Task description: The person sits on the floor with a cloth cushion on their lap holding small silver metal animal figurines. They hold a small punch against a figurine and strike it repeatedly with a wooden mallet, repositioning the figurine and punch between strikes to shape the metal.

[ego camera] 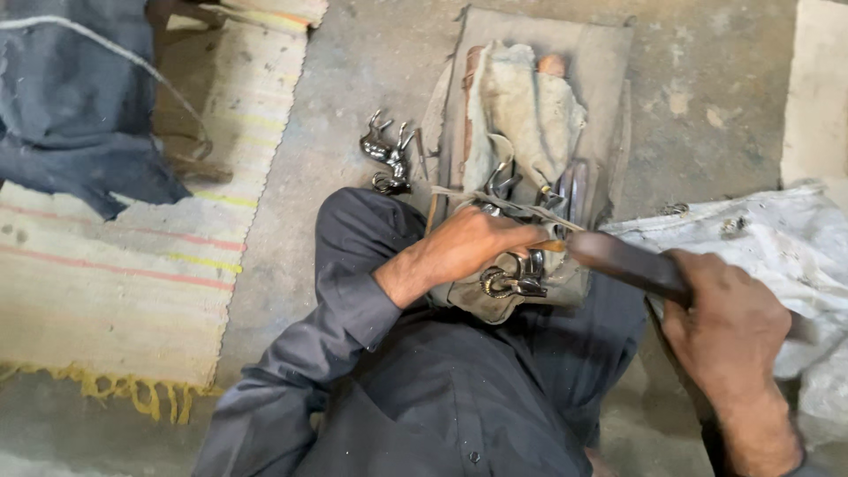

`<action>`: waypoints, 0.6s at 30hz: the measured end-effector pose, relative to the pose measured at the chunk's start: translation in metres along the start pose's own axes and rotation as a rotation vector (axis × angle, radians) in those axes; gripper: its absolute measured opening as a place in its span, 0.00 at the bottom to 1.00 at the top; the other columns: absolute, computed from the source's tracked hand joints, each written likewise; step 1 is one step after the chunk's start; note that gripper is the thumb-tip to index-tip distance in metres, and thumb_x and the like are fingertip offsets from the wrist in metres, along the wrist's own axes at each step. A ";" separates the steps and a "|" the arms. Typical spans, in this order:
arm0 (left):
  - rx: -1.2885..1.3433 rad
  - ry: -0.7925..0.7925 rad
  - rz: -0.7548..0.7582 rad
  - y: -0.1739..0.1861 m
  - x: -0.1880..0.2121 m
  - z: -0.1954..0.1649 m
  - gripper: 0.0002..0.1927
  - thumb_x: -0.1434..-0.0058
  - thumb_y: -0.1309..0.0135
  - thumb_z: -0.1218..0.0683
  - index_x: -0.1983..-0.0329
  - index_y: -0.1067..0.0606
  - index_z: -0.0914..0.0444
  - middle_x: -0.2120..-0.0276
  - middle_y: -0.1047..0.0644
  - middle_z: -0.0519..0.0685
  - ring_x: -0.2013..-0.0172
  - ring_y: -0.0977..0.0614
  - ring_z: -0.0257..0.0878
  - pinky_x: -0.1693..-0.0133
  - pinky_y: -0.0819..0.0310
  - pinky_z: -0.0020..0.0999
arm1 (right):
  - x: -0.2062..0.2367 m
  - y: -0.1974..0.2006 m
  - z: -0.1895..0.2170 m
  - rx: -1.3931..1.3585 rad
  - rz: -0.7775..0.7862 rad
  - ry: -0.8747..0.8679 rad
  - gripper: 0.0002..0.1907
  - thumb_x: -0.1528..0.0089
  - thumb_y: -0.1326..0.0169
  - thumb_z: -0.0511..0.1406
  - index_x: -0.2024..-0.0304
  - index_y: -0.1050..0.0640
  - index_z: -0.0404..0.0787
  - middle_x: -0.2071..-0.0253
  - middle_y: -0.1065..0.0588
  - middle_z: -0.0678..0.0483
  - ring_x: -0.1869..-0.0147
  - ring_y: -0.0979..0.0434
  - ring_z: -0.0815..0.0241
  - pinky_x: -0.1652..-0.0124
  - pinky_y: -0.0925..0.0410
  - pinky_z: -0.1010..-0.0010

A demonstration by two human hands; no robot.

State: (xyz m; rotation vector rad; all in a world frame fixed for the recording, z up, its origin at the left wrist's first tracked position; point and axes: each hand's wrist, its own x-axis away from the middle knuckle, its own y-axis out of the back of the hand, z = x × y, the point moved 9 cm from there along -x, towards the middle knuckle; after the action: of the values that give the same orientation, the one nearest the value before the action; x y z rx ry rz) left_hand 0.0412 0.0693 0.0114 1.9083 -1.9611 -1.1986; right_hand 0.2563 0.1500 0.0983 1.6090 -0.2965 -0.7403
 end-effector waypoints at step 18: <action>0.225 0.035 -0.033 0.023 -0.020 0.002 0.18 0.36 0.41 0.61 0.44 0.28 0.58 0.65 0.18 0.54 0.63 0.12 0.47 0.66 0.22 0.42 | 0.044 -0.064 -0.022 -0.140 0.202 -0.234 0.24 0.47 0.39 0.32 0.47 0.23 0.46 0.62 0.21 0.46 0.58 0.20 0.40 0.62 0.31 0.53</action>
State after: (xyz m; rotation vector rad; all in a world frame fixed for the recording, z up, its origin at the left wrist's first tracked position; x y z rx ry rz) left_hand 0.0264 0.0853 0.0328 2.0581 -2.1328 -0.9800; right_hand 0.2886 0.1539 0.0243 1.3389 -0.5563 -0.7756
